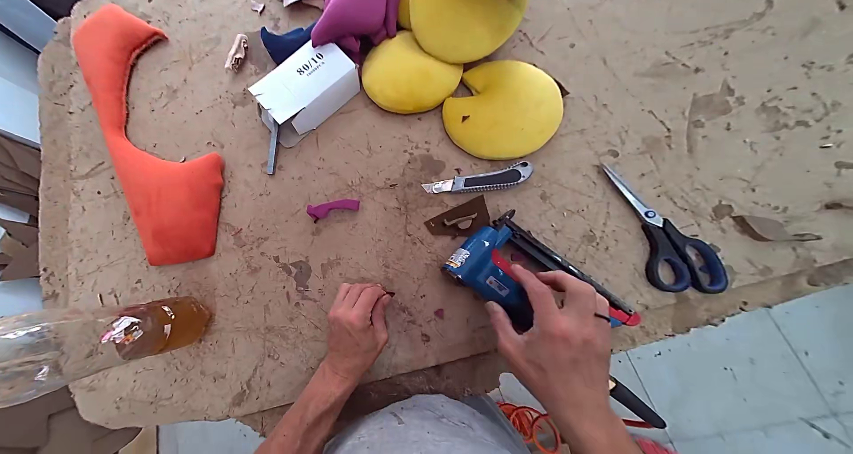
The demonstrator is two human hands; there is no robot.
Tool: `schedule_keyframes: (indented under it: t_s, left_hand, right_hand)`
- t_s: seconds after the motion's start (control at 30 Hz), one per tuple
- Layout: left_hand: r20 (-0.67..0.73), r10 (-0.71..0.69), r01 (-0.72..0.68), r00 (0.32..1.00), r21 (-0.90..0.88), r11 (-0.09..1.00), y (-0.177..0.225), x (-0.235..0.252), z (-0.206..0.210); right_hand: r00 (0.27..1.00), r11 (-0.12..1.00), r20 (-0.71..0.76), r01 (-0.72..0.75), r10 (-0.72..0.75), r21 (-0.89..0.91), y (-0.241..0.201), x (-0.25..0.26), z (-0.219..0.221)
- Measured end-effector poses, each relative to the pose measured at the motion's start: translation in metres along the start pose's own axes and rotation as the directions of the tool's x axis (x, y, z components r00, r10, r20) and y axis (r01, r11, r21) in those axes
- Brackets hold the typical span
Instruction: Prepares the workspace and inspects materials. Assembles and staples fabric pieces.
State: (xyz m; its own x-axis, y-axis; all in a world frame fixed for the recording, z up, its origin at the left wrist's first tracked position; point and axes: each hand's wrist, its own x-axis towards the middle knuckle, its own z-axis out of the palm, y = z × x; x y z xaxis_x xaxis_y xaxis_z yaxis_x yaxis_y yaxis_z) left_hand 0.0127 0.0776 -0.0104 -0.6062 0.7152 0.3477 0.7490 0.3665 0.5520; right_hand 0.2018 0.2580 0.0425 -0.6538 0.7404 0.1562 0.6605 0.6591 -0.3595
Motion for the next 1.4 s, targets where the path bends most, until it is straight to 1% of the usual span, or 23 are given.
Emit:
schedule_keyframes:
  t_s: [0.07, 0.1, 0.23, 0.3, 0.37, 0.43, 0.47, 0.53, 0.63, 0.7, 0.83, 1.2, 1.33, 1.4]
  left_hand:
    - [0.008, -0.031, 0.031, 0.999, -0.007, 0.999, 0.002, 0.0, -0.001]
    - [0.009, -0.051, 0.051, 0.999, -0.011, 0.999, 0.003, 0.0, -0.001]
    - [0.04, -0.12, 0.122, 0.992, -0.04, 0.992, 0.003, 0.002, -0.004]
    - [0.055, -0.141, 0.145, 0.988, -0.074, 0.987, 0.003, 0.002, -0.005]
    - [0.051, -0.147, 0.151, 0.988, -0.103, 0.983, 0.002, 0.002, -0.004]
    - [0.046, -0.137, 0.142, 0.989, -0.129, 0.981, 0.001, 0.002, -0.002]
    - [0.048, -0.126, 0.132, 0.991, -0.144, 0.981, 0.001, 0.002, -0.002]
    - [0.048, -0.11, 0.117, 0.993, -0.173, 0.978, 0.0, 0.003, -0.001]
    - [0.058, -0.121, 0.13, 0.991, -0.197, 0.972, -0.002, 0.003, 0.0]
    - [0.072, -0.128, 0.141, 0.989, -0.21, 0.967, -0.003, 0.004, 0.0]
    - [0.097, -0.119, 0.138, 0.988, -0.221, 0.966, -0.007, 0.007, -0.002]
    - [0.114, -0.094, 0.12, 0.989, -0.252, 0.96, -0.011, 0.01, -0.004]
    - [0.114, -0.093, 0.119, 0.989, -0.251, 0.961, -0.012, 0.01, -0.002]
    - [0.108, -0.086, 0.111, 0.99, -0.248, 0.963, -0.014, 0.01, -0.002]
  right_hand:
    - [0.992, 0.996, 0.1, -0.072, 0.078, -0.06, 0.012, -0.004, 0.007]
    - [0.987, 0.994, 0.131, -0.084, 0.094, -0.076, 0.015, -0.005, 0.012]
    - [0.982, 0.997, 0.184, -0.038, 0.05, -0.067, 0.02, 0.004, 0.012]
    - [0.975, 0.996, 0.211, -0.054, 0.067, -0.064, 0.015, 0.009, -0.002]
    - [0.967, 0.993, 0.232, -0.087, 0.104, -0.082, 0.005, 0.01, -0.026]
    - [0.957, 0.996, 0.278, -0.067, 0.081, -0.058, -0.011, 0.005, -0.055]
    - [0.935, 0.997, 0.348, -0.074, 0.069, 0.0, -0.021, 0.0, -0.068]
    - [0.871, 0.985, 0.486, -0.137, 0.068, 0.107, -0.044, -0.006, -0.083]
    - [0.814, 0.969, 0.573, -0.207, 0.092, 0.138, -0.072, -0.015, -0.075]
    - [0.795, 0.969, 0.596, -0.221, 0.113, 0.112, -0.083, -0.018, -0.068]
    - [0.784, 0.967, 0.6, -0.247, 0.159, 0.067, -0.095, -0.02, -0.056]
    - [0.769, 0.963, 0.608, -0.268, 0.196, 0.029, -0.114, -0.017, -0.05]
    - [0.737, 0.95, 0.619, -0.308, 0.272, -0.051, -0.125, -0.015, -0.048]
    - [0.732, 0.943, 0.608, -0.322, 0.307, -0.088, -0.128, -0.016, -0.044]
